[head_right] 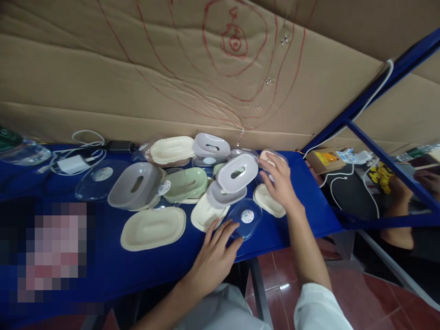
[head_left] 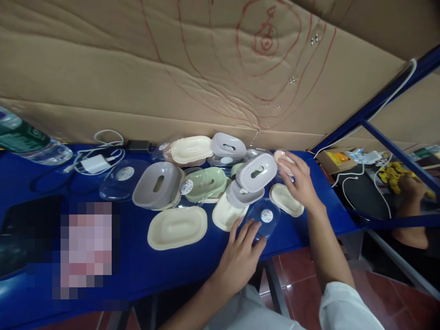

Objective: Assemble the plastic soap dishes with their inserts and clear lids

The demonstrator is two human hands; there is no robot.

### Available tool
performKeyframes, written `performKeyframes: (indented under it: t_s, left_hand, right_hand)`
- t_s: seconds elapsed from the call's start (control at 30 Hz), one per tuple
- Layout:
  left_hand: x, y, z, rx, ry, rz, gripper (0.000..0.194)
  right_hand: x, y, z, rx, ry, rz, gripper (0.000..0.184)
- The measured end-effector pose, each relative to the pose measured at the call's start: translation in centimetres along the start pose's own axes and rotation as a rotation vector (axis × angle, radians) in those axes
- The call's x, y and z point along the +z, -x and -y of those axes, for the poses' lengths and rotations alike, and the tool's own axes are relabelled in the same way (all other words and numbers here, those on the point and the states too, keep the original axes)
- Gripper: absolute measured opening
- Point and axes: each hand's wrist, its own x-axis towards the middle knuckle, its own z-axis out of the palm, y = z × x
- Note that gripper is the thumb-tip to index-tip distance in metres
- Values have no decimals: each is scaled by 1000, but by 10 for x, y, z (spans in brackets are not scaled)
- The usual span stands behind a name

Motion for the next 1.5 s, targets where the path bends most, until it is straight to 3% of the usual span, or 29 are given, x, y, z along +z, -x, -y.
performKeyframes:
  t_s: [0.1,0.17,0.33,0.47,0.7,0.83,1.03,1.23,1.37,1.5]
  left_hand:
    - [0,-1,0,17,29,36,24]
    - [-2,-2,-1,10,34,57,25]
    - [-6,-4,-2,-6,35,63,26]
    - [-6,-3,-1,-19,47,68,26]
    - [-7,-4,0,-23,74,58,26]
    - [-8,-4,0,-24,74,75,25]
    - [-9,-3,0,-26,85,90,26]
    - [-6,-2,0,-46,108,82,26]
    - [-6,-2,1,-38,107,70,25]
    - [-7,-3,1,-39,88,77,25]
  right_hand:
    - [1,-20,-61,216,-54,121,65]
    - [2,-30,-92,256,-111,185,72]
    - [1,-39,-115,226,-222,233,71]
    - [8,-47,-114,212,-254,218,66]
    - [17,-50,-103,192,-73,85,56]
    - [16,-36,-89,187,-3,164,43]
    - [24,-29,-73,179,38,269,41]
    - [2,-35,-62,159,-45,239,53]
    - [-8,-35,-42,148,-132,220,56]
    - [2,-40,-12,7,-167,149,45]
